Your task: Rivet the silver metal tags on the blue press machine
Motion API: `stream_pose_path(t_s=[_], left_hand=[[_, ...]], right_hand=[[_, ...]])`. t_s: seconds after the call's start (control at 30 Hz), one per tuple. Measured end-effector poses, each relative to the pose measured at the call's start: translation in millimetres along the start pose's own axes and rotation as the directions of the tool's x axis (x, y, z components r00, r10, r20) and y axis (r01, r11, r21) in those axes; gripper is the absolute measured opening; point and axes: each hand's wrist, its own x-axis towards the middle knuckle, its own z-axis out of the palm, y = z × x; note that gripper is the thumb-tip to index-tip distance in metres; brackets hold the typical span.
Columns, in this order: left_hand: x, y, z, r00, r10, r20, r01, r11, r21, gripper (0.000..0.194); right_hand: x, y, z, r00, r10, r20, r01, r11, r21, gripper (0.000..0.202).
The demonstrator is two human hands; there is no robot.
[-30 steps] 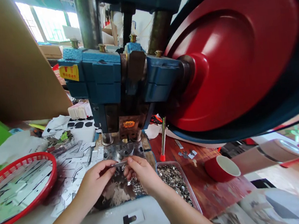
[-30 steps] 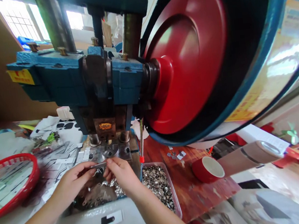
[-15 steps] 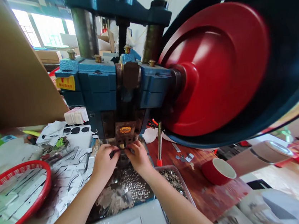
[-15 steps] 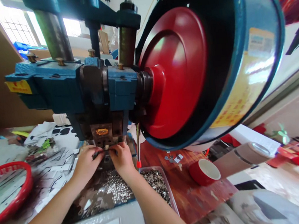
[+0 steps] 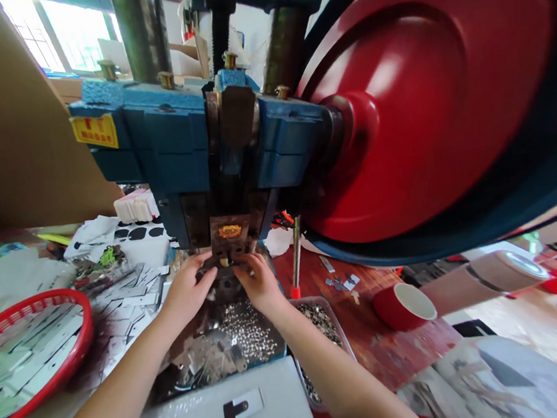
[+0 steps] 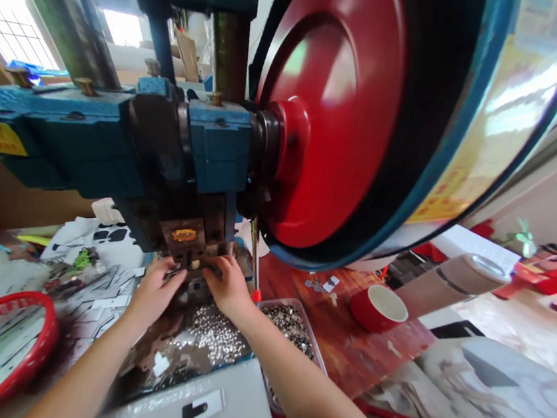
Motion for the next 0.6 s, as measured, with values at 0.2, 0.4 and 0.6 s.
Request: stream_pose_path(t_s=[0.2,0.4,0.6], left_hand=[[-66,-13,-44.2,0.933,-0.056,0.355,-0.033,0.970,0.240,0.026],[-107,-25,-38.7,0.947,-0.051,0.318,-0.079,0.921,0.382,0.030],[-108,-14,-29.6,0.957,-0.109,0.269,0.024,0.953,0.301,0.016]], right_hand=[[-43,-4,-37,0.987,0.036,0.155,-0.029,0.998,-0.049,0.016],[-63,1,-48,0.965,0.060,0.257,-0.036,0.995,-0.095,0.019],[-51,7,-45,0.976,0.038,0.212,0.030,0.951,-0.307,0.020]])
